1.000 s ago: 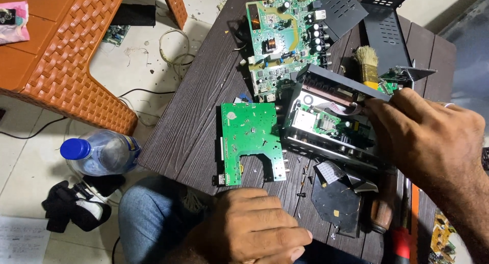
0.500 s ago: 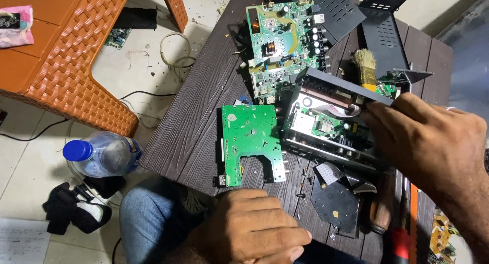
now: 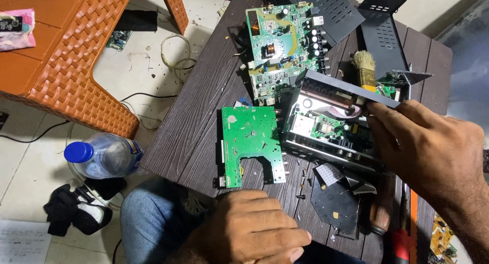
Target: The person sits on the floor and uses a screwdriver to work on the internal components of a disassembled electronic device. They manipulate wires and circuit boards within the metal casing, then lift and rotate the device to inspect it from different angles.
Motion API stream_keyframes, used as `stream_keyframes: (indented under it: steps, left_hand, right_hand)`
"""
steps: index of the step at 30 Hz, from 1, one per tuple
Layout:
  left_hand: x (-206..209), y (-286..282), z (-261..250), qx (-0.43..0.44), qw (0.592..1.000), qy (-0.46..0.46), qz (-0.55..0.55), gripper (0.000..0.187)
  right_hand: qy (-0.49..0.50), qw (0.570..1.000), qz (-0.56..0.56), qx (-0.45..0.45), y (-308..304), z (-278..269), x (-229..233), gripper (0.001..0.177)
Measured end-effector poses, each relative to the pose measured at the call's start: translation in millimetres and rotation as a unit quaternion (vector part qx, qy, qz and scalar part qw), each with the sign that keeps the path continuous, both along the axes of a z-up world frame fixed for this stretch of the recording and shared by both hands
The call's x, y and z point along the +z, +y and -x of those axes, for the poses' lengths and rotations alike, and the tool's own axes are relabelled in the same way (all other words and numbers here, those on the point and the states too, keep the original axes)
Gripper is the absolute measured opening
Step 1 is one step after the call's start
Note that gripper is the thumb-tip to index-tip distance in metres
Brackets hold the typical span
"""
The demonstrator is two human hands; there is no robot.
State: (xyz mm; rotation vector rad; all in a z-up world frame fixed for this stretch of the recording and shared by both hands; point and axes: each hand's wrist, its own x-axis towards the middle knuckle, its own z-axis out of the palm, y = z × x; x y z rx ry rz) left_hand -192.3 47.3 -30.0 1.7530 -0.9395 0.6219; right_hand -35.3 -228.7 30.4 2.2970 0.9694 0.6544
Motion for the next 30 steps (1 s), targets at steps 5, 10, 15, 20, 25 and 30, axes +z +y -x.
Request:
stream_keyframes:
  steps: [5,10,15,20,25,30]
  left_hand:
    - [-1.6,-1.7,-0.3,0.005,1.0,-0.001,0.011,0.018]
    - [0.8,-0.4,0.3,0.004,1.0,0.004,0.01,0.017]
    - [2.5,0.3,-0.6,0.004,1.0,-0.006,0.011,0.014]
    - [0.8,-2.1,-0.8,0.017,1.0,-0.009,0.011,0.013]
    - [0.8,-0.5,-0.8,0.012,1.0,-0.01,0.006,0.015]
    - [0.6,-0.1,0.3,0.008,1.0,-0.008,0.002,0.015]
  right_hand:
    - [0.016,0.999,-0.038,0.027,1.0,-2.0,0.5,0.005]
    - [0.019,0.998,-0.04,0.043,-1.7,-9.0,-2.9,0.012]
    - [0.008,0.998,-0.021,0.053,-1.3,-11.5,-4.1,0.012]
    - [-0.001,0.999,-0.014,0.043,-0.2,-12.3,-6.8,0.021]
    - [0.006,1.0,0.013,0.013,4.9,-9.1,0.8,0.025]
    - [0.014,1.0,0.026,0.008,1.0,-7.6,1.6,0.017]
